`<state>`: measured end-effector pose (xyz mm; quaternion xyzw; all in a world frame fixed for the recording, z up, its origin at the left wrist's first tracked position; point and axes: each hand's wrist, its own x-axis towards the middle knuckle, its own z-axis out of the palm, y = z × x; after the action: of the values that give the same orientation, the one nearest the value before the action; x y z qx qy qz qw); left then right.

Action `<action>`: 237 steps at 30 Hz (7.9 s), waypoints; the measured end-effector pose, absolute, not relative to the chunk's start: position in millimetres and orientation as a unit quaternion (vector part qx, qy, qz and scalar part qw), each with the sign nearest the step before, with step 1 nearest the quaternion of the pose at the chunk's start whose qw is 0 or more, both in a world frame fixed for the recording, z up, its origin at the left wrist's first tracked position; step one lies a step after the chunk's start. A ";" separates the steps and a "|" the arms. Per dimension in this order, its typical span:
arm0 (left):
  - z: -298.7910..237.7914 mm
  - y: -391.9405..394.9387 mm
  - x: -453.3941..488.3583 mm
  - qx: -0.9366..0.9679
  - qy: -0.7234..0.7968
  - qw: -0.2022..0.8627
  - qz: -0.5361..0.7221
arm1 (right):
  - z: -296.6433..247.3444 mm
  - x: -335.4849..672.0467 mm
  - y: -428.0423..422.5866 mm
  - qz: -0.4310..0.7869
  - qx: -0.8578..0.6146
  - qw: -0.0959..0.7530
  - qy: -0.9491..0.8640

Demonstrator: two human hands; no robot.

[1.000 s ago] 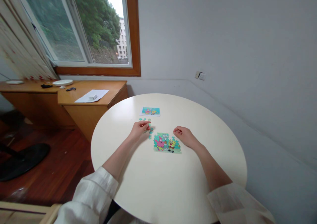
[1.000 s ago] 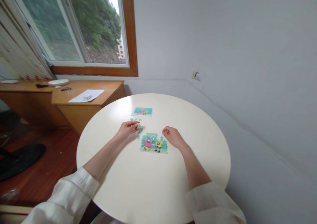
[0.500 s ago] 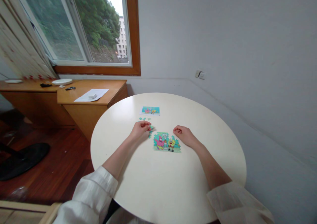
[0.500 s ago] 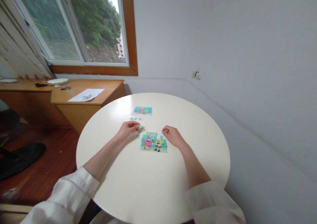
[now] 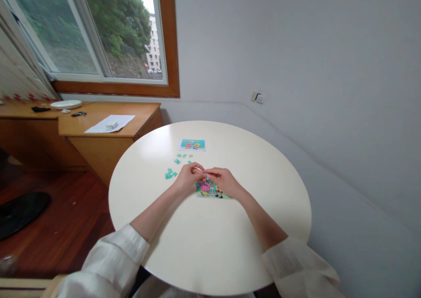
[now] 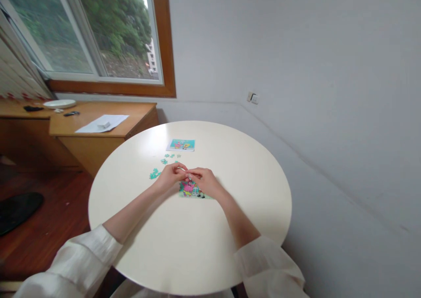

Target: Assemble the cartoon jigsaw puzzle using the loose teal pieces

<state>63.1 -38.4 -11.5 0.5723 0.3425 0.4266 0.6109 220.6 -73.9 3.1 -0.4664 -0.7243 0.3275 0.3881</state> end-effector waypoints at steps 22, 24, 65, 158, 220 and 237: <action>-15.9 -38.3 52.9 0.819 0.317 0.318 0.358 | -29.7 256.9 -42.2 0.375 -0.549 0.472 -0.580; -17.0 -37.9 51.4 0.857 0.291 0.294 0.307 | -33.6 259.2 -40.4 0.372 -0.554 0.464 -0.583; -21.3 -37.0 49.3 0.926 0.276 0.198 0.167 | -36.1 251.9 -37.7 0.142 -0.664 0.306 -0.668; -12.8 -20.5 48.9 0.695 0.384 0.449 0.410 | -17.9 236.3 -56.8 0.327 -0.524 0.469 -0.631; -19.3 -35.9 53.6 0.806 0.377 0.357 0.283 | -28.8 272.1 -46.3 0.250 -0.685 0.329 -0.601; -20.6 -35.4 52.7 0.813 0.367 0.351 0.286 | -31.8 272.8 -44.5 0.253 -0.678 0.338 -0.602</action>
<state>52.7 -35.4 -20.6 0.8127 0.3669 0.2859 0.3509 272.8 -44.5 -31.8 -0.6776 -0.6024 0.2527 0.3378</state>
